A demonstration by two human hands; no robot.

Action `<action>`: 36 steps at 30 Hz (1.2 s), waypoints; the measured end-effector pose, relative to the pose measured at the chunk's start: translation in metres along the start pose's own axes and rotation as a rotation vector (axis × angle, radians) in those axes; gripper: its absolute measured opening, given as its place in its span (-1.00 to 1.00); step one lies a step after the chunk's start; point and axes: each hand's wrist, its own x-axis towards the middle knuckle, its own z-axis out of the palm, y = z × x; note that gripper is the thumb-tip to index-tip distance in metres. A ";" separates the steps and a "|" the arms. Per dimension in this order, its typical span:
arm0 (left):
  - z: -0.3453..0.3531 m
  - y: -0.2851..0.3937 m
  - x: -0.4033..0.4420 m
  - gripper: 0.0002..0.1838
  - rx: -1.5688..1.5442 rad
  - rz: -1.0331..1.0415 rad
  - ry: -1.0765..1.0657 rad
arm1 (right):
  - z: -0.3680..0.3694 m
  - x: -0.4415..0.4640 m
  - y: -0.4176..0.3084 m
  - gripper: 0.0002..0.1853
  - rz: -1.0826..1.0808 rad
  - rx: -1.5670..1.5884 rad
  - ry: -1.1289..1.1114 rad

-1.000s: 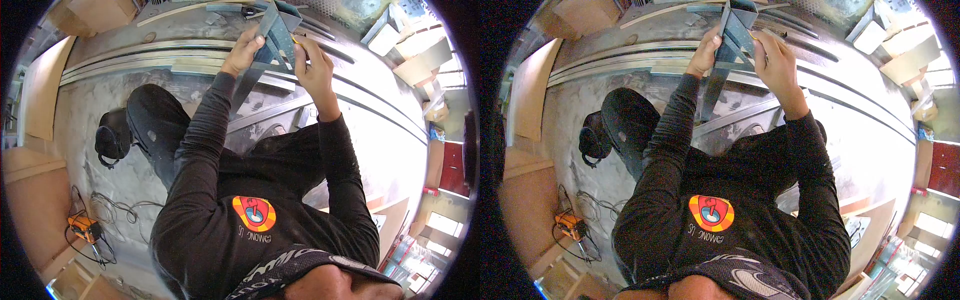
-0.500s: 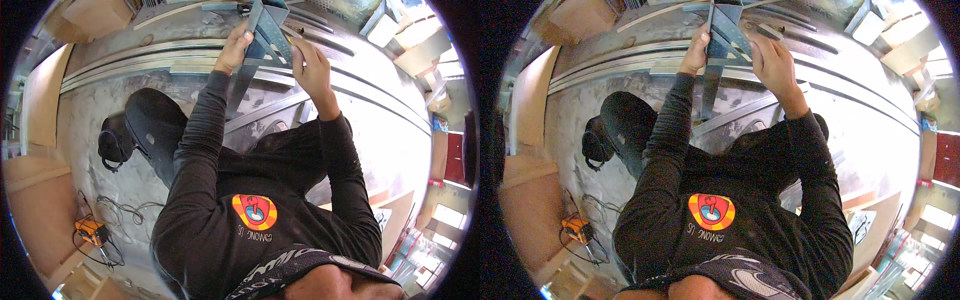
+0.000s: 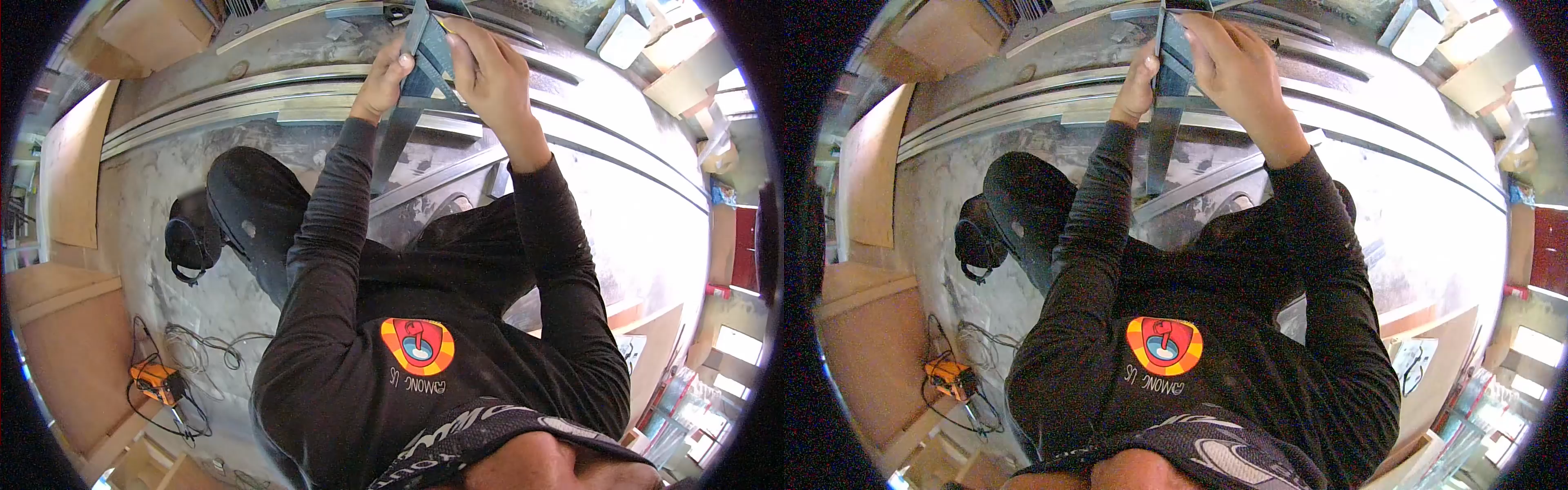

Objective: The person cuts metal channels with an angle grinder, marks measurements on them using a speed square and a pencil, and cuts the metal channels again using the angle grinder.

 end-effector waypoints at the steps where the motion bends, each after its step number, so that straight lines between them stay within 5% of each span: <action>1: -0.001 0.001 0.000 -0.27 0.005 0.000 -0.004 | -0.004 -0.007 0.001 -0.78 0.017 -0.016 -0.041; 6: -0.012 -0.001 -0.003 -0.25 0.017 -0.034 0.030 | -0.027 -0.057 0.021 -0.72 0.154 -0.184 -0.381; 12: -0.012 -0.005 -0.005 -0.19 -0.024 -0.077 0.023 | -0.009 -0.055 0.012 -0.79 0.325 0.171 -0.064; 19: -0.015 -0.010 -0.018 0.10 -0.152 -0.119 0.050 | 0.008 -0.071 0.011 -0.85 0.356 0.217 -0.190; 25: -0.020 -0.019 -0.016 -0.33 0.151 -0.066 0.152 | -0.018 -0.087 0.023 -0.86 0.587 0.406 0.003; 26: -0.022 -0.018 -0.017 -0.56 0.055 -0.165 0.164 | -0.020 -0.086 0.025 -0.87 0.622 0.408 0.079; 29: -0.027 -0.013 -0.016 -0.67 0.015 -0.396 0.234 | -0.026 -0.086 0.029 -0.89 0.665 0.336 0.181; 30: -0.029 -0.039 -0.018 -0.63 0.071 -0.357 0.389 | -0.028 -0.086 0.027 -0.90 0.732 0.400 0.237; 33: -0.030 -0.053 -0.017 -0.51 0.337 -0.464 0.334 | -0.046 -0.083 0.017 -0.91 0.821 0.445 0.311; 34: -0.015 -0.047 -0.010 -0.47 0.352 -0.270 0.434 | -0.057 -0.085 0.016 -0.90 0.789 0.391 0.352; 36: -0.006 -0.017 0.024 -0.47 0.434 -0.121 0.311 | -0.085 -0.090 0.009 -0.88 0.798 0.384 0.465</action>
